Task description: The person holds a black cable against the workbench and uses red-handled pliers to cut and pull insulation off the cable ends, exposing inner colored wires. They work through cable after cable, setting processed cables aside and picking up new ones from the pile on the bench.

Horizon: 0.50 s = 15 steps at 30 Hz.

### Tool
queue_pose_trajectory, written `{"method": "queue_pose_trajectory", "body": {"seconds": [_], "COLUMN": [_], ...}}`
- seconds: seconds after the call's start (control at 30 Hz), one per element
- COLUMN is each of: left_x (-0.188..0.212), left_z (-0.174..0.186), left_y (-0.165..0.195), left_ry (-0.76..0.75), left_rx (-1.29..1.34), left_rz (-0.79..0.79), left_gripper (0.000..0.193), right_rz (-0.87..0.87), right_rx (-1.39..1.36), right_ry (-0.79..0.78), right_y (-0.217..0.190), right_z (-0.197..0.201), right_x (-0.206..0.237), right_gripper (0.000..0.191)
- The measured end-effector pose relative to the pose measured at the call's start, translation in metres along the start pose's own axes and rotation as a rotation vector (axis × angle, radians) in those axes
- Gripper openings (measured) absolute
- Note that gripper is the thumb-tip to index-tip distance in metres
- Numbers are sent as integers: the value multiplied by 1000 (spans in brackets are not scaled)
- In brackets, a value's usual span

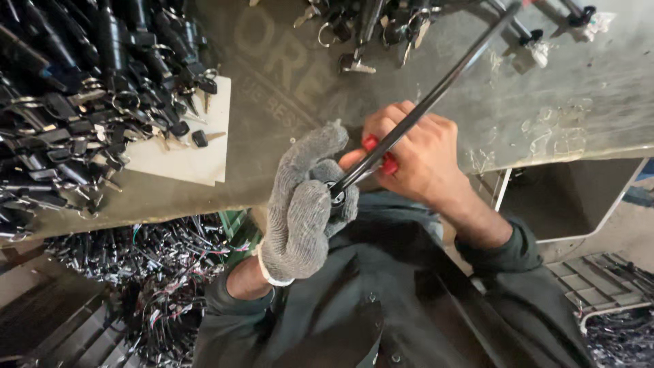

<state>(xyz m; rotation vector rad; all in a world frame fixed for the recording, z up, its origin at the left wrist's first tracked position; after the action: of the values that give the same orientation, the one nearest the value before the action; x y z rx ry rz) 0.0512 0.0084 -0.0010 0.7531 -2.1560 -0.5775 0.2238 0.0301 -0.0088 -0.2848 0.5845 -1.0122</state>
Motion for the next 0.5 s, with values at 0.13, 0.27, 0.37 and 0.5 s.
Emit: {"method": "queue_pose_trajectory", "body": {"seconds": [0.13,0.27,0.37,0.5], "left_x": [1,-1,1,0], "left_z": [3,10,1,2], "left_y": [5,-4,-4,1], "left_ry": [-51,58,-54,-5], "left_rx": [-55,52,32,-213], "left_rz": [-39,71,44,51], "left_gripper": [46,49,51,53], "right_rz": [28,16,22,50], "right_rx": [-56,-65,-39,18], "right_ry": [41,175,210,126], "right_y": [-3,-10,-16,-18], "right_z": [1,5,8,4], "right_x": [-3,-7,-8,-10], "right_gripper": [35,36,34,43]}}
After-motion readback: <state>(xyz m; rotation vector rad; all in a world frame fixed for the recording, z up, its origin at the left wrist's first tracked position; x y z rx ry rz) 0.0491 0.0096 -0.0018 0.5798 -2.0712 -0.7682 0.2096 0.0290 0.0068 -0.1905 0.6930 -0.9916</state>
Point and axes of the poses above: each hand's wrist, its own x-axis away from the middle knuckle, its own z-axis out of the back of the hand, y = z × x, the point moved 6 cm from there along -x, towards the middle knuckle, and after that the axes turned 13 degrees about z, right-handed, at the moved point
